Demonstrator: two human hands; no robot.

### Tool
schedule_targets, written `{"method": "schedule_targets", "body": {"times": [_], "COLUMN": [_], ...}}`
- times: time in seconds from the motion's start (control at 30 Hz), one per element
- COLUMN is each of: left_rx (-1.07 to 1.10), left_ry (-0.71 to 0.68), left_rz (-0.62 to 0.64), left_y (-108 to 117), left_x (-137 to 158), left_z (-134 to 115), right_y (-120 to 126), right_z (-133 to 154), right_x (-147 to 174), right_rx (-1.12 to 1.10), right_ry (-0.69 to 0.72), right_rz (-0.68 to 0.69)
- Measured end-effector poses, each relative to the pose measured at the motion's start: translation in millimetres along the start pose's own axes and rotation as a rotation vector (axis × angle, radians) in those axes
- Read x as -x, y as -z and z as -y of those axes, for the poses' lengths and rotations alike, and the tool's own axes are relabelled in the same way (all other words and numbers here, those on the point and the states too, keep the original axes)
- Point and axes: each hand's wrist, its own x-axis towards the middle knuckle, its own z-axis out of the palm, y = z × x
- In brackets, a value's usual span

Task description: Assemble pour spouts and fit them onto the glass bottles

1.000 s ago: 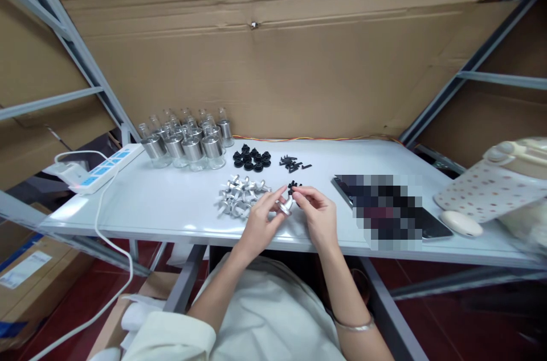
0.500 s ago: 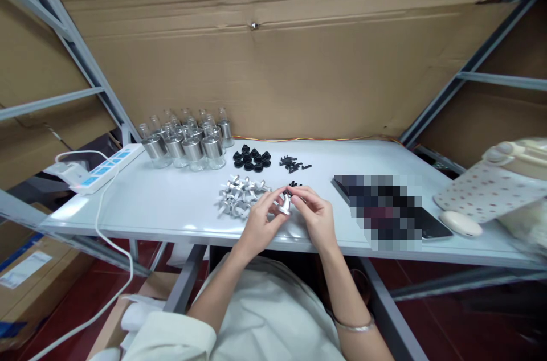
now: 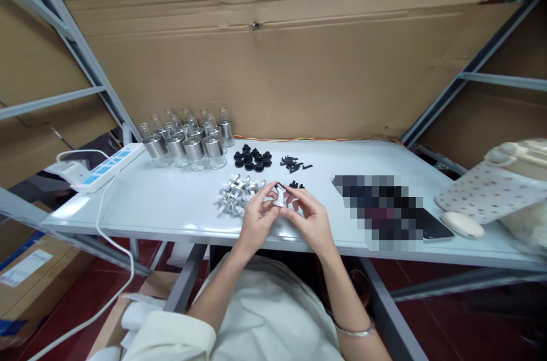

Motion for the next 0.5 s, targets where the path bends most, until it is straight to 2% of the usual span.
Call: {"method": "schedule_targets", "body": {"times": [0.5], "left_rx": [0.070], "left_ry": [0.024], "left_rz": [-0.012], "left_y": [-2.3], "left_x": [-0.6], "left_z": [-1.2], "right_y": [0.8], "right_z": [2.9], "right_x": [-0.1], "right_rx": [0.098], "right_ry": [0.067], "right_rz": [-0.046]}}
